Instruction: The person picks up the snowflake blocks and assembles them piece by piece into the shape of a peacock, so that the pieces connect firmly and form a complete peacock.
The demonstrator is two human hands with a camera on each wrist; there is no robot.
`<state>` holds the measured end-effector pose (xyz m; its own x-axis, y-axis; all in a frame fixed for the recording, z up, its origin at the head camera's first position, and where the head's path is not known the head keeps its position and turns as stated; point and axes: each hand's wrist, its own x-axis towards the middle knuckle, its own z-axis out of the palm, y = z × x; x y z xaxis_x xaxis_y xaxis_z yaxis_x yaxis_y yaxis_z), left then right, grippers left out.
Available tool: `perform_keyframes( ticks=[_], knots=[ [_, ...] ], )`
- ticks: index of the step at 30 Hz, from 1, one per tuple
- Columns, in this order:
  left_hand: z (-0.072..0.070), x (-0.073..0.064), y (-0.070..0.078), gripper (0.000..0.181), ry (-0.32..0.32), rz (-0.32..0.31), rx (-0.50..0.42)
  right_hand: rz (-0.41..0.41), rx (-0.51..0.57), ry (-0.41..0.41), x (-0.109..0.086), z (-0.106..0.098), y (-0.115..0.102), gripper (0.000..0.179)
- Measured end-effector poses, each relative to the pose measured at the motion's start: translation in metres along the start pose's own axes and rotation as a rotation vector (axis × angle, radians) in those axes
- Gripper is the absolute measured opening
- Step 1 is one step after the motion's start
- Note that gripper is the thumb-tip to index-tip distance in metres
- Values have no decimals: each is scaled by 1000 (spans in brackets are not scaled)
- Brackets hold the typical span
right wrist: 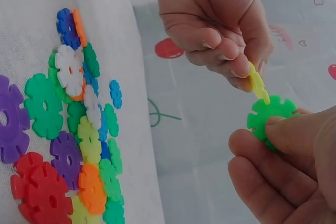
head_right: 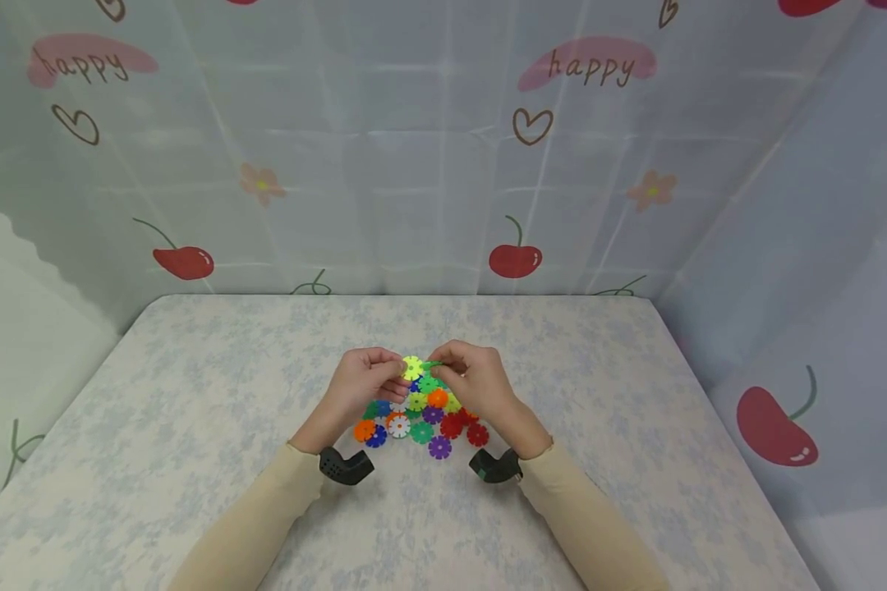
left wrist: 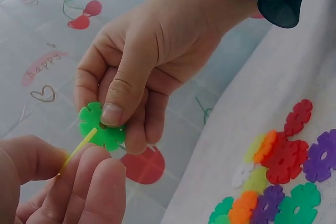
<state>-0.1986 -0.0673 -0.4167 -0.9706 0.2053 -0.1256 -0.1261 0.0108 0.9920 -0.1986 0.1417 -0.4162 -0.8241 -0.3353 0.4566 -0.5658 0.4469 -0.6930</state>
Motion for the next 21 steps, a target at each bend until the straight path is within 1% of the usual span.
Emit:
perform_keyframes(
  ticks=[9, 16, 19, 21],
  knots=[
    [-1, -1, 3, 15, -24, 9, -23, -86, -32, 22, 1, 0, -3, 9],
    [-1, -4, 8, 14, -45, 18, 11, -194, -52, 20, 0, -3, -4, 10],
    [0, -4, 8, 14, -57, 25, 14, -241, -50, 28, 0, -2, -4, 14],
    [0, -4, 7, 13, -55, 30, 9, -263, -45, 34, 0, -1, -5, 17]
  ],
)
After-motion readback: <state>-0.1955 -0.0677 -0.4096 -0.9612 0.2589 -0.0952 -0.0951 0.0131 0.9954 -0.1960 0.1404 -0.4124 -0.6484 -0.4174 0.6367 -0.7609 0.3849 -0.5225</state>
